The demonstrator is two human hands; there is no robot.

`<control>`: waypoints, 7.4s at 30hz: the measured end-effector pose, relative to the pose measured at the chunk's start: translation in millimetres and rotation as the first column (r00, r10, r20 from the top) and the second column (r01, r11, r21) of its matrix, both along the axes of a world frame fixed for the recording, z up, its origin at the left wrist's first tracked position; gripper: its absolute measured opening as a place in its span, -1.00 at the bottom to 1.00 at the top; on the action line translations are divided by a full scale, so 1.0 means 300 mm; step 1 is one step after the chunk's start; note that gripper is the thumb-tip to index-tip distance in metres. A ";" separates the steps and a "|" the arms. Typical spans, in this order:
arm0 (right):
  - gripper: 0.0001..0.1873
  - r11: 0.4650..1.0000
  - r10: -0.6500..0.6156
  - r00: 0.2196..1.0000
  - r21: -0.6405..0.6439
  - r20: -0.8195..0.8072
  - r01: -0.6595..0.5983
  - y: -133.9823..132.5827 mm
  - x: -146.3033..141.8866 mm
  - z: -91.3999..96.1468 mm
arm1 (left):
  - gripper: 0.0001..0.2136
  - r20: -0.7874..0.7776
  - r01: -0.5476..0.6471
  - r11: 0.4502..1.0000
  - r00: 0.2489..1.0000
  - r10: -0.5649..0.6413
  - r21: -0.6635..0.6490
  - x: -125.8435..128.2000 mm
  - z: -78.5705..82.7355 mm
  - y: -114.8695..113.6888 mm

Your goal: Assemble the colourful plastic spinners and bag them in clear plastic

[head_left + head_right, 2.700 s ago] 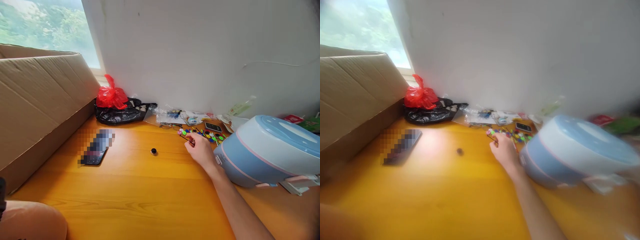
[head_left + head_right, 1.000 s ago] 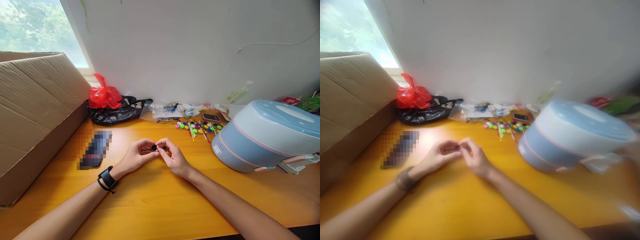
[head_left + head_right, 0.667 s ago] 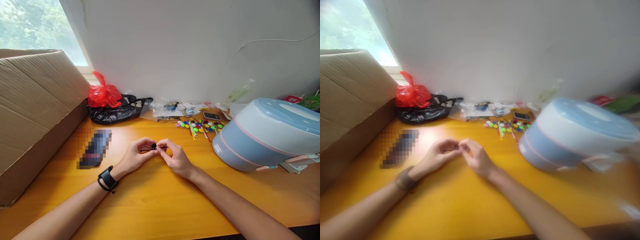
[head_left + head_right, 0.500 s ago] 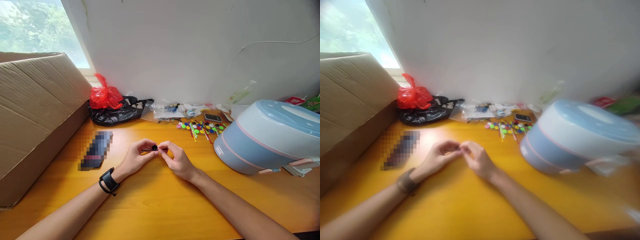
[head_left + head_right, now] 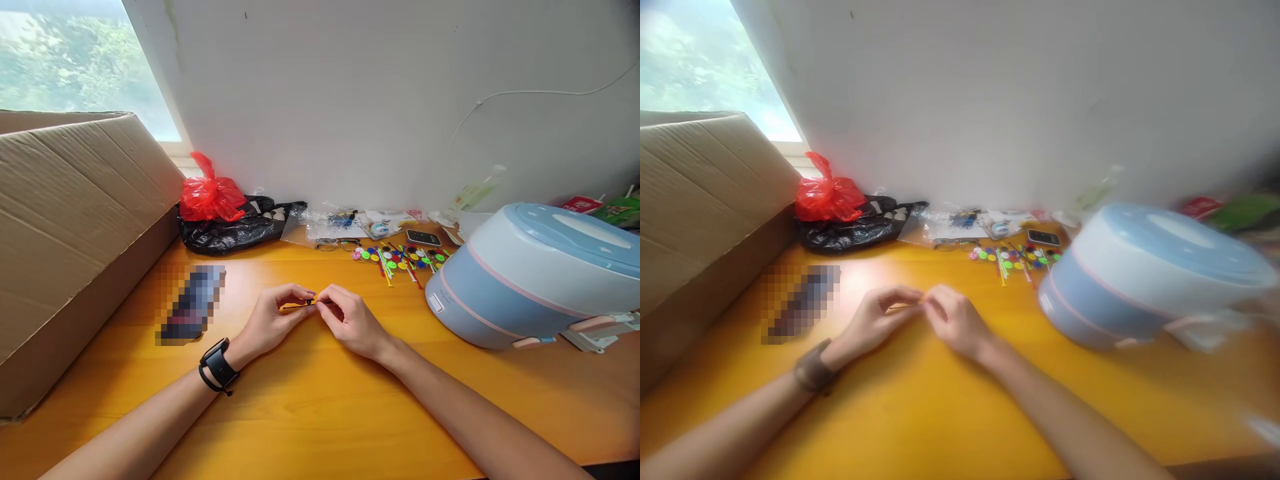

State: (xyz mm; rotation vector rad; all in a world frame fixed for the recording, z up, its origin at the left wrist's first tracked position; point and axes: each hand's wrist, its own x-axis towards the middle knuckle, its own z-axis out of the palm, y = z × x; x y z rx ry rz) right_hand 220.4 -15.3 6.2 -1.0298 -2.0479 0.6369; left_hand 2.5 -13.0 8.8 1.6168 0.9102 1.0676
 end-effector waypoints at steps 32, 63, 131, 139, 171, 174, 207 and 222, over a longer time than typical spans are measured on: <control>-0.74 0.992 -0.127 0.988 0.010 0.086 0.127 0.041 0.038 -0.019 | -0.80 -0.411 -0.163 0.866 0.828 0.381 0.474 -0.092 -0.009 0.113; -0.64 0.925 -0.328 0.935 0.246 0.134 0.289 0.182 0.182 -0.023 | -0.92 -0.549 0.259 0.867 0.836 0.019 0.425 -0.002 0.028 -0.018; -0.80 0.773 -0.631 0.570 0.374 0.526 0.512 0.215 0.337 0.007 | -0.82 -0.508 0.198 0.867 0.858 0.073 0.458 -0.010 0.018 0.005; -0.73 0.781 -0.606 0.768 0.338 0.207 0.525 0.211 0.335 0.041 | -0.83 -0.520 0.192 0.871 0.850 0.083 0.452 -0.014 -0.007 0.023; -0.83 0.931 -0.059 0.967 -0.362 -0.246 -0.036 0.053 0.019 -0.039 | -0.87 -0.438 0.050 0.920 0.888 0.138 0.390 -0.009 0.033 -0.005; -0.85 0.945 -0.067 0.985 -0.328 -0.156 0.013 0.046 0.020 -0.029 | -0.86 -0.463 0.068 0.920 0.877 0.130 0.387 -0.010 0.030 -0.003; -0.73 0.961 -0.037 0.998 -0.271 0.042 0.048 0.046 0.028 -0.027 | -0.72 -0.629 0.286 0.739 0.742 0.232 0.610 0.011 0.034 0.000; -0.82 0.973 -0.028 0.996 -0.225 0.083 0.046 0.049 0.031 -0.018 | -0.81 -0.635 0.266 0.728 0.716 0.290 0.632 0.031 0.003 -0.007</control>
